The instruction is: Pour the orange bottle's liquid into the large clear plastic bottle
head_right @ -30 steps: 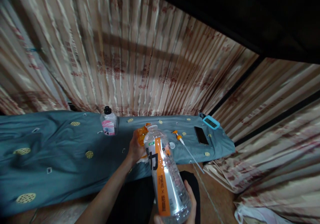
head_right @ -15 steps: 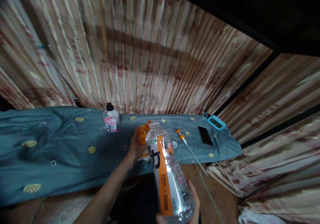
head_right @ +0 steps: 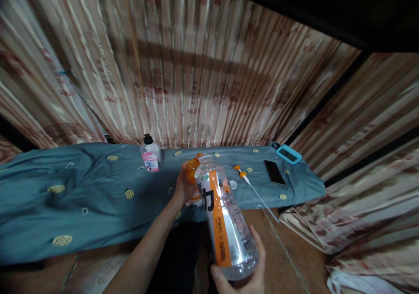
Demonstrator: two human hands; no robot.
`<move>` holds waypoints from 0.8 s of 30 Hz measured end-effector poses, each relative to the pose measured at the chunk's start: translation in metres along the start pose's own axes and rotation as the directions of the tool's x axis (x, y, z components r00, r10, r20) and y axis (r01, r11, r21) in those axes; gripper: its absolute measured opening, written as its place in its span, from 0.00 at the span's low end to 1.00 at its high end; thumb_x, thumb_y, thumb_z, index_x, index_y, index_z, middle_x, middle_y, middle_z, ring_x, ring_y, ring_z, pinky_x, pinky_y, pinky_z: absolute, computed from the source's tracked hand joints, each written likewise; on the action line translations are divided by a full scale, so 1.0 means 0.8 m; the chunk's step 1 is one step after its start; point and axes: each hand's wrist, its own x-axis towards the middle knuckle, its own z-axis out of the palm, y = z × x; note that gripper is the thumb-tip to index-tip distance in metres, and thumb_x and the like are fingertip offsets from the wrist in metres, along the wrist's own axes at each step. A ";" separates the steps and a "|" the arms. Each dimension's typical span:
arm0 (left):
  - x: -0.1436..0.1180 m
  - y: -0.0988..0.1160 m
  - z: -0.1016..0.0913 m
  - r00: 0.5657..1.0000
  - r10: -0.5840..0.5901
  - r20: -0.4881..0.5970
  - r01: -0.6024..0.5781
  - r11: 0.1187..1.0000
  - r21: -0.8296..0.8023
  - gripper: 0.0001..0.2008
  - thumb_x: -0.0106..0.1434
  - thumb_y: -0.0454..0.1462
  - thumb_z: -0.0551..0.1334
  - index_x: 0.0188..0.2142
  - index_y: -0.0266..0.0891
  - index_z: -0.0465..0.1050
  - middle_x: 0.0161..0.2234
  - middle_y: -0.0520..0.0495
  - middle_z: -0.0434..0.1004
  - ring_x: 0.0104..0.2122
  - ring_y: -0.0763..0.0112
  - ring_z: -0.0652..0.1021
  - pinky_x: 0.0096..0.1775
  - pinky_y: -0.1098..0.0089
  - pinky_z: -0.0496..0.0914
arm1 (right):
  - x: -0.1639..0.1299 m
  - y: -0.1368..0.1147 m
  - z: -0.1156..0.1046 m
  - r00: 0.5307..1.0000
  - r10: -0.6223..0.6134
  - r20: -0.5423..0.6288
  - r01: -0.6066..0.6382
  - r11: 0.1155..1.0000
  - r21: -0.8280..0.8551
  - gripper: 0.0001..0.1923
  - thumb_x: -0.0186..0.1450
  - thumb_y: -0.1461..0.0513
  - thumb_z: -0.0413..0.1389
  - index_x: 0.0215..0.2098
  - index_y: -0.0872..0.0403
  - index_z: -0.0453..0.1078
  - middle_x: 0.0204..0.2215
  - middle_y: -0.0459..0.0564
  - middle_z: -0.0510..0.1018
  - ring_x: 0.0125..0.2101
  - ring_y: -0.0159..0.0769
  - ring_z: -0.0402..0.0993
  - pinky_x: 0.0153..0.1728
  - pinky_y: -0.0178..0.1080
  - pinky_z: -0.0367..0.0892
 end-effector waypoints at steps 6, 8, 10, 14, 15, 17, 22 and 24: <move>0.004 0.008 0.000 1.000 -0.007 -0.014 0.008 0.996 0.092 0.25 0.48 0.34 0.68 0.45 0.40 0.63 0.43 0.46 0.76 0.41 0.63 0.78 0.45 0.61 0.73 | 0.004 0.002 0.002 0.999 0.035 0.012 -0.036 0.994 0.102 0.50 0.47 0.45 0.65 0.61 0.58 0.56 0.57 0.62 0.68 0.55 0.50 0.68 0.57 0.47 0.60; 0.005 0.010 -0.001 1.000 -0.015 -0.021 0.017 0.993 0.115 0.24 0.49 0.35 0.68 0.45 0.40 0.64 0.43 0.45 0.77 0.40 0.61 0.79 0.44 0.59 0.73 | 0.003 0.002 0.003 0.998 0.063 0.024 -0.065 0.988 0.138 0.51 0.46 0.45 0.66 0.62 0.57 0.55 0.58 0.60 0.67 0.56 0.49 0.68 0.57 0.46 0.60; 0.006 0.012 -0.001 0.999 -0.019 -0.030 0.023 0.990 0.139 0.24 0.49 0.37 0.69 0.44 0.41 0.64 0.42 0.44 0.78 0.40 0.60 0.79 0.43 0.58 0.74 | 0.002 0.002 0.003 0.996 0.081 0.032 -0.085 0.984 0.157 0.51 0.46 0.45 0.66 0.62 0.56 0.55 0.58 0.60 0.67 0.56 0.49 0.68 0.57 0.45 0.61; 0.006 0.018 -0.002 0.999 0.000 -0.040 0.006 0.990 0.143 0.23 0.48 0.37 0.70 0.43 0.40 0.65 0.41 0.44 0.79 0.40 0.60 0.80 0.42 0.58 0.75 | 0.000 0.003 0.004 0.994 0.097 0.045 -0.103 0.979 0.173 0.51 0.46 0.46 0.67 0.62 0.55 0.56 0.58 0.58 0.68 0.55 0.47 0.68 0.56 0.44 0.62; 0.006 0.020 -0.002 0.999 0.002 -0.037 0.003 0.990 0.138 0.23 0.48 0.37 0.70 0.43 0.40 0.65 0.41 0.44 0.79 0.39 0.60 0.80 0.42 0.59 0.75 | 0.000 0.003 0.005 0.994 0.103 0.047 -0.110 0.977 0.183 0.51 0.46 0.47 0.67 0.62 0.55 0.56 0.57 0.58 0.69 0.55 0.47 0.69 0.56 0.44 0.62; 0.006 0.023 -0.002 1.000 0.004 -0.024 -0.001 0.991 0.131 0.23 0.49 0.37 0.70 0.43 0.39 0.65 0.41 0.43 0.79 0.39 0.60 0.80 0.42 0.59 0.75 | -0.001 0.004 0.006 0.992 0.117 0.044 -0.123 0.971 0.206 0.50 0.45 0.48 0.68 0.62 0.54 0.56 0.56 0.57 0.70 0.54 0.46 0.70 0.55 0.43 0.63; 0.004 0.022 -0.002 1.000 0.020 -0.008 -0.019 0.995 0.094 0.23 0.51 0.38 0.69 0.45 0.39 0.64 0.43 0.43 0.78 0.40 0.62 0.80 0.43 0.61 0.74 | -0.002 0.007 0.008 0.997 0.074 0.016 -0.076 0.979 0.188 0.48 0.47 0.49 0.67 0.60 0.54 0.56 0.55 0.57 0.71 0.52 0.45 0.72 0.52 0.41 0.66; 0.004 0.018 -0.003 1.000 0.026 -0.001 -0.026 0.997 0.070 0.24 0.51 0.38 0.69 0.45 0.39 0.64 0.43 0.44 0.78 0.40 0.63 0.79 0.43 0.61 0.74 | -0.003 0.008 0.008 0.999 0.030 -0.011 -0.028 0.988 0.152 0.46 0.48 0.48 0.66 0.60 0.55 0.57 0.56 0.58 0.71 0.53 0.46 0.71 0.54 0.42 0.64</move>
